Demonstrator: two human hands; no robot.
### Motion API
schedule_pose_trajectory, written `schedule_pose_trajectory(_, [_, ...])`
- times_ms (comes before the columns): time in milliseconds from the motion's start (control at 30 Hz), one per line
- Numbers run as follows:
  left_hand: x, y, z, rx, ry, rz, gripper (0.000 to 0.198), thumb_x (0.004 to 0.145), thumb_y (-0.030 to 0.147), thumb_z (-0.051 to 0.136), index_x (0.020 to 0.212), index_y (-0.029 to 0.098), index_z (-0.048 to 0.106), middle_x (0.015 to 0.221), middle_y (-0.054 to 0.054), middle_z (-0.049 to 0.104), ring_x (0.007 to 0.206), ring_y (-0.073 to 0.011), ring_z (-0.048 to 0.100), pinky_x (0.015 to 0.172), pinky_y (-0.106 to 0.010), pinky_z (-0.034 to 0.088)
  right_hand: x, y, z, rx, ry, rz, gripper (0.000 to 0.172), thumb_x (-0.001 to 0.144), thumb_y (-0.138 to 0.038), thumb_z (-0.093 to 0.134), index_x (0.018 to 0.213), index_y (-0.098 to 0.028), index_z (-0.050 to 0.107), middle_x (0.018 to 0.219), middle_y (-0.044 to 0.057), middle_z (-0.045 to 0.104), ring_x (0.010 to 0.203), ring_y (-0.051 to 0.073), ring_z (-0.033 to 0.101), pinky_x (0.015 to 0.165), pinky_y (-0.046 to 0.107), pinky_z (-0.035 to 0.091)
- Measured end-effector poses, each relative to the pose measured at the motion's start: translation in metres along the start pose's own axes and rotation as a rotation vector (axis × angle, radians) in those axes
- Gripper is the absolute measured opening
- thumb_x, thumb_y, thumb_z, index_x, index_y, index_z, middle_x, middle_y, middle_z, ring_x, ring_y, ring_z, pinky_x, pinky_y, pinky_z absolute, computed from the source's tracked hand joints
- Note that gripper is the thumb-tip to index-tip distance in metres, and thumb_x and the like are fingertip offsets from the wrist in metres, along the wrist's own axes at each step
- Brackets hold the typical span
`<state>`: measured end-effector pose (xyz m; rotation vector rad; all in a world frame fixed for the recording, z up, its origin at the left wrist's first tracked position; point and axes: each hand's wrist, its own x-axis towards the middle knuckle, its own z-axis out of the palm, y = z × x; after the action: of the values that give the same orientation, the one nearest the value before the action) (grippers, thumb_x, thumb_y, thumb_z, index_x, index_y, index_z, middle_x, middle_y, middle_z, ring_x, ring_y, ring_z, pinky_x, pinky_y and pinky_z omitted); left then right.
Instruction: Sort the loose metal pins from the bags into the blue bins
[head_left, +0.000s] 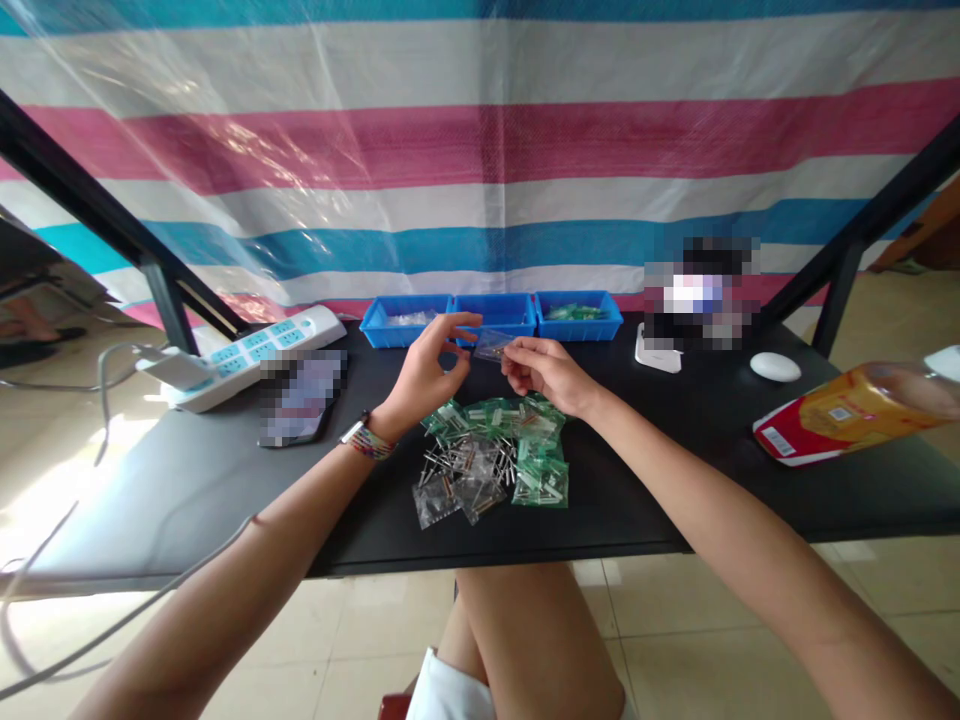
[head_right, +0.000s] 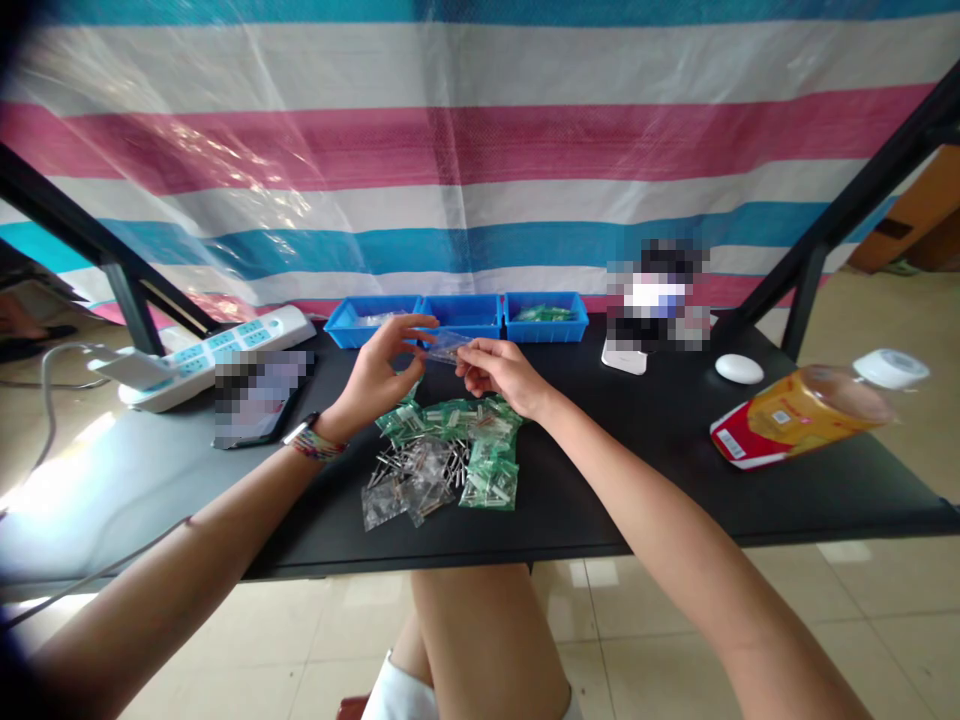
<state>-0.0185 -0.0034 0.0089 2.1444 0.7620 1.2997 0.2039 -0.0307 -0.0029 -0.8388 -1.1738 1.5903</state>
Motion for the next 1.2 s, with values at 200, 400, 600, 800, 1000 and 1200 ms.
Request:
schedule_pose_trajectory(200, [-0.001,-0.001,0.001,0.11,-0.048,0.099,0.013,0.099,0.034,0.073,0.102,0.023,0.081,0.113,-0.009,0.08,0.107,-0.0241,0.074,0.103,-0.043,0.058,-0.004,-0.005,0.001,0.0,-0.05,0.031,0.053,0.074,-0.065,0.09,0.084,-0.018,0.068,0.076,0.001,0.069,0.055,0.01,0.059,0.045,0.021,0.044])
schedule_pose_trajectory(400, [-0.003,0.0,0.004,-0.045,-0.073,-0.119,0.033,0.098,0.051,0.075,0.087,0.02,0.077,0.086,-0.007,0.079,0.083,-0.0221,0.073,0.083,-0.036,0.06,-0.009,-0.005,0.002,-0.201,0.109,-0.199,0.047,0.079,-0.061,0.087,0.099,-0.022,0.071,0.09,0.001,0.069,0.059,0.012,0.064,0.046,0.024,0.051])
schedule_pose_trajectory(600, [-0.003,0.002,0.005,-0.187,-0.084,-0.168,0.041,0.094,0.043,0.079,0.128,0.021,0.077,0.091,-0.006,0.079,0.083,-0.0209,0.074,0.084,-0.036,0.063,-0.008,-0.002,0.006,-0.217,0.093,-0.186,0.043,0.076,-0.059,0.089,0.084,-0.02,0.072,0.075,0.001,0.069,0.057,0.012,0.061,0.048,0.024,0.051])
schedule_pose_trajectory(800, [-0.002,0.001,-0.002,0.121,-0.082,0.093,0.046,0.098,0.025,0.066,0.143,0.03,0.072,0.143,-0.011,0.071,0.128,-0.0298,0.068,0.111,-0.051,0.055,-0.007,0.0,0.005,-0.064,0.109,-0.093,0.045,0.07,-0.057,0.094,0.081,-0.02,0.072,0.076,0.001,0.071,0.056,0.01,0.059,0.052,0.024,0.052])
schedule_pose_trajectory(1000, [-0.002,0.004,0.001,0.212,-0.082,0.211,0.017,0.101,0.033,0.072,0.113,0.029,0.083,0.108,-0.007,0.081,0.102,-0.0267,0.072,0.101,-0.048,0.056,-0.011,-0.004,0.007,-0.023,0.059,-0.042,0.045,0.077,-0.061,0.086,0.085,-0.019,0.072,0.081,0.004,0.074,0.06,0.011,0.061,0.052,0.024,0.052])
schedule_pose_trajectory(1200, [-0.006,0.003,0.008,0.13,-0.049,0.082,0.02,0.102,0.041,0.07,0.101,0.024,0.082,0.093,-0.007,0.08,0.086,-0.023,0.071,0.084,-0.04,0.056,-0.012,-0.002,0.009,-0.207,0.132,-0.203,0.037,0.076,-0.049,0.088,0.096,-0.023,0.072,0.088,-0.001,0.071,0.062,0.012,0.064,0.052,0.024,0.052])
